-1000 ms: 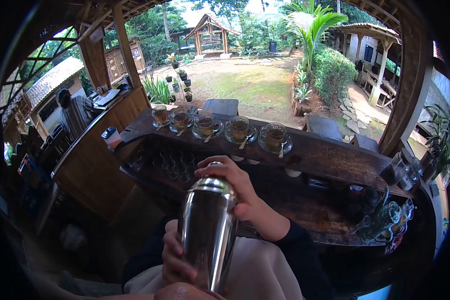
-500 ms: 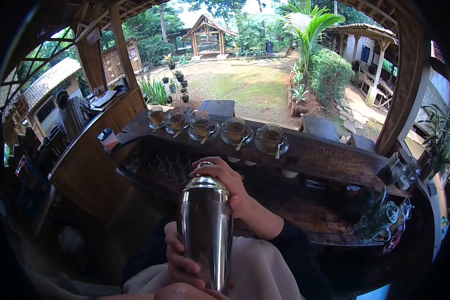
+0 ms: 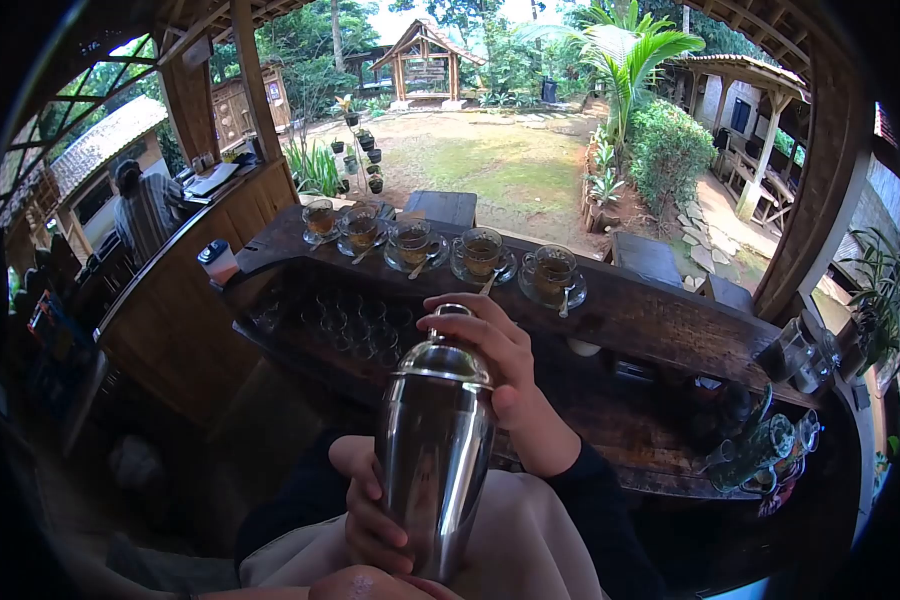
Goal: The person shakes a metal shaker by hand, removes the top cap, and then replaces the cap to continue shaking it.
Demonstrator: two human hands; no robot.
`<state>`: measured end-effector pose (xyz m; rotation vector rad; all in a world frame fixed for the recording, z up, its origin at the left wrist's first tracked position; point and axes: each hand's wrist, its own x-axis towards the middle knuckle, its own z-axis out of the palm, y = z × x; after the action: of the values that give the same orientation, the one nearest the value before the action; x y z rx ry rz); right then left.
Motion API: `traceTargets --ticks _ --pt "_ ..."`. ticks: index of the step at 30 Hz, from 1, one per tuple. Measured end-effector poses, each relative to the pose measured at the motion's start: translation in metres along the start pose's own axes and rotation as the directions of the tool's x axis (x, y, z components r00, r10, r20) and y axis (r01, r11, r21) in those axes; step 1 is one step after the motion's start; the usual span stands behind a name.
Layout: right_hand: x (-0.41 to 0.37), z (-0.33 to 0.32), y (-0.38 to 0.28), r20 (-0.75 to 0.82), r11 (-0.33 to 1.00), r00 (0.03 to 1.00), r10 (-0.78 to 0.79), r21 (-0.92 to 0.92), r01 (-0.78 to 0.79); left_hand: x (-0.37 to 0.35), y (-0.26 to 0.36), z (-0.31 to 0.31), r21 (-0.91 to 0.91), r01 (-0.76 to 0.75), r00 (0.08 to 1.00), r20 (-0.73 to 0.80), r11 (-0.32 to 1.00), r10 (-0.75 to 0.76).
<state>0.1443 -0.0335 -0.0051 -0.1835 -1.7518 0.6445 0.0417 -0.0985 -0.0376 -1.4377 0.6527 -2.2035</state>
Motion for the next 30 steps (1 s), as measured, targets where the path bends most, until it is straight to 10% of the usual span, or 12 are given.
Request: traceTargets --ticks 1,3,5,7,11,13,17,21,23,27,30 --pt "0.001 0.002 0.0 0.013 0.999 0.999 -0.036 0.006 0.036 0.002 -0.002 0.002 0.008 -0.057 0.998 -0.025 0.998 0.058" --pt "-0.019 0.001 0.054 -0.104 0.949 0.962 0.253 0.22 -0.225 0.0 -0.009 -0.03 0.097 0.308 0.869 0.376 0.946 -0.322" --pt "-0.066 -0.015 0.117 0.249 0.137 0.678 0.692 0.876 -0.462 -0.031 -0.029 -0.027 0.322 0.576 0.712 0.254 0.751 -0.655" --pt "-0.078 -0.013 0.13 -0.103 0.567 0.648 0.754 0.599 -0.565 -0.059 -0.033 -0.041 0.223 0.831 0.503 0.086 0.509 -0.86" --pt "-0.048 0.003 0.081 -0.101 0.817 0.826 0.555 0.253 -0.518 -0.024 -0.014 -0.052 0.266 0.562 0.746 0.246 0.783 -0.619" --pt "-0.021 0.012 0.039 -0.077 0.98 0.979 0.191 -0.042 -0.195 0.001 -0.004 -0.044 0.157 0.403 0.863 0.261 0.901 -0.432" --pt "-0.029 0.024 0.052 -0.05 0.957 0.997 0.059 0.286 -0.043 0.004 -0.003 -0.049 0.029 0.246 0.904 0.354 0.969 -0.241" --pt "-0.065 0.02 0.102 -0.069 0.497 0.647 0.759 0.703 -0.508 -0.054 -0.057 -0.071 0.243 0.614 0.625 0.432 0.751 -0.651" --pt "-0.073 0.017 0.112 -0.112 0.57 0.695 0.71 0.672 -0.473 -0.059 -0.062 -0.071 0.222 0.76 0.533 0.327 0.611 -0.781" --pt "-0.045 0.028 0.047 -0.106 0.932 0.949 0.296 0.251 -0.262 0.016 -0.019 -0.057 0.079 0.484 0.83 0.274 0.872 -0.486" --pt "-0.024 0.031 0.002 0.101 0.99 0.992 -0.079 0.123 0.067 0.031 -0.007 -0.029 -0.317 -0.217 0.974 -0.129 0.923 0.185"
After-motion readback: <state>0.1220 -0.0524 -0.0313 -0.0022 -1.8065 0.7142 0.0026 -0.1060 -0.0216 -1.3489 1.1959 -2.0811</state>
